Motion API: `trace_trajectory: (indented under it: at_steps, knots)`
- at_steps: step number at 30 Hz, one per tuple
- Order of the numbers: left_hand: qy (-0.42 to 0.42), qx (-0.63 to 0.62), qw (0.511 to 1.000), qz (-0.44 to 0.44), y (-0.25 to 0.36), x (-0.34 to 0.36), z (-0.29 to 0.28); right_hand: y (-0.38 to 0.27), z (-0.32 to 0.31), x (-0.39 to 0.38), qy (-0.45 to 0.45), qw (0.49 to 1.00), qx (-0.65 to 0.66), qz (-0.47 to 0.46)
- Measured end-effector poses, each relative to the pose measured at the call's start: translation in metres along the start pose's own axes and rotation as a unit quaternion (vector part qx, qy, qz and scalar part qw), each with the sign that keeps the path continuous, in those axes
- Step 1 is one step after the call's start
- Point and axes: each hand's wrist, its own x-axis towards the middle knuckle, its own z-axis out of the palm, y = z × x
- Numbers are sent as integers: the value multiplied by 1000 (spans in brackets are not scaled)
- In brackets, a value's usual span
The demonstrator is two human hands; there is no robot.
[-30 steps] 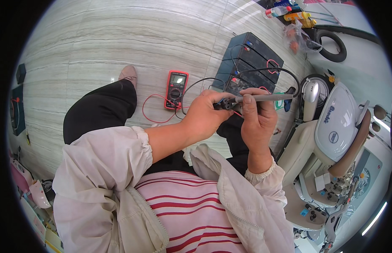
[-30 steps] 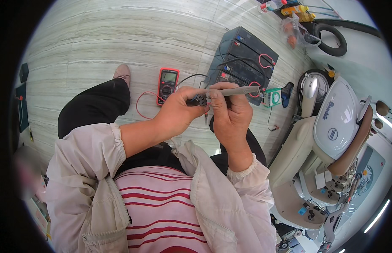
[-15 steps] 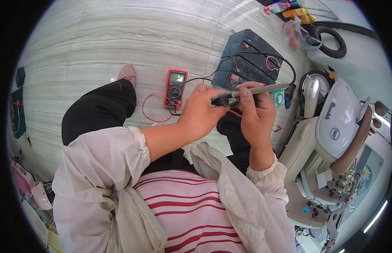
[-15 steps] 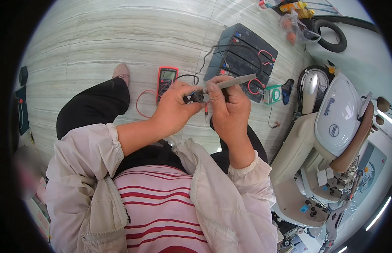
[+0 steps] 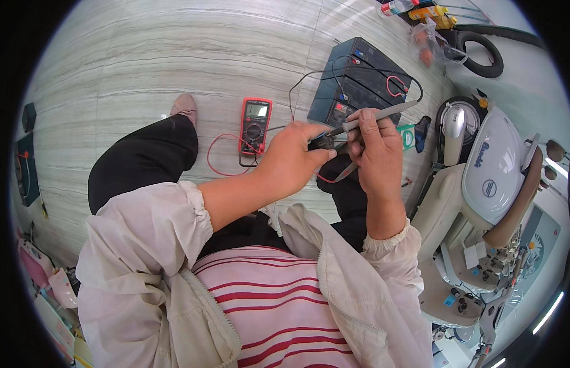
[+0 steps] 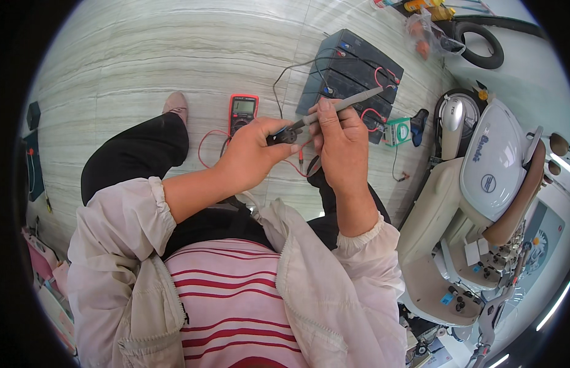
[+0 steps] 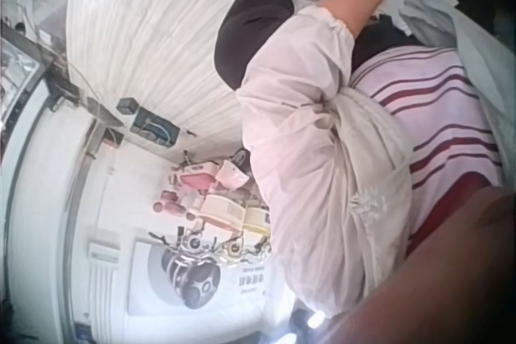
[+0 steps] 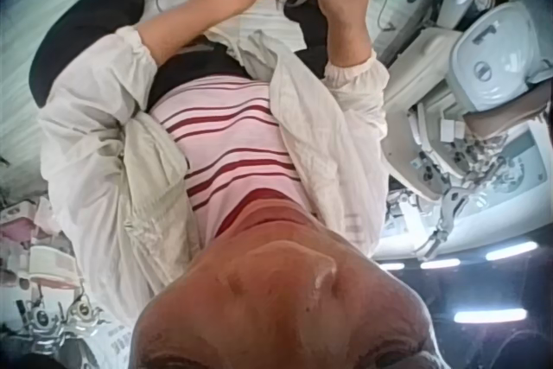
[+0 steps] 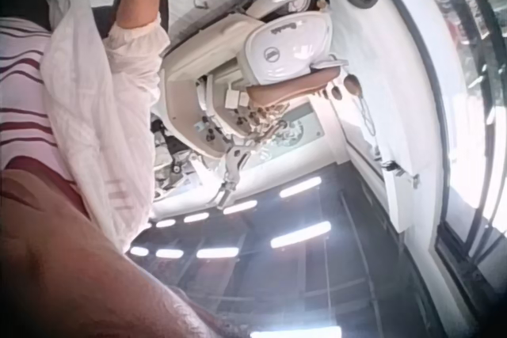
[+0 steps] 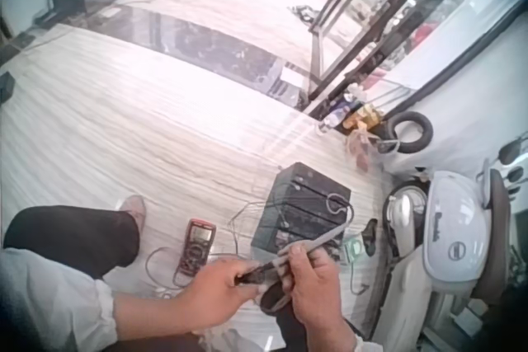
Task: The person sits on the floor and uses pliers to strip the insulation from the ends of two wires. They then twist the exposed strands together to join the wires.
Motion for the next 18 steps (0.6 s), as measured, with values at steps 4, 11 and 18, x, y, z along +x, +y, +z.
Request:
trace_trajectory:
  at_steps: [4,11,18]
  knots:
    - [-51,-49,997,-25,1,1,-5,-4,1,0,8,999,-1,31]
    - [-111,-91,983,-110,10,0,-11,-2,1,-1,1,999,24,48]
    - [-98,-197,960,-172,22,3,-16,-3,-1,-3,-3,998,39,40]
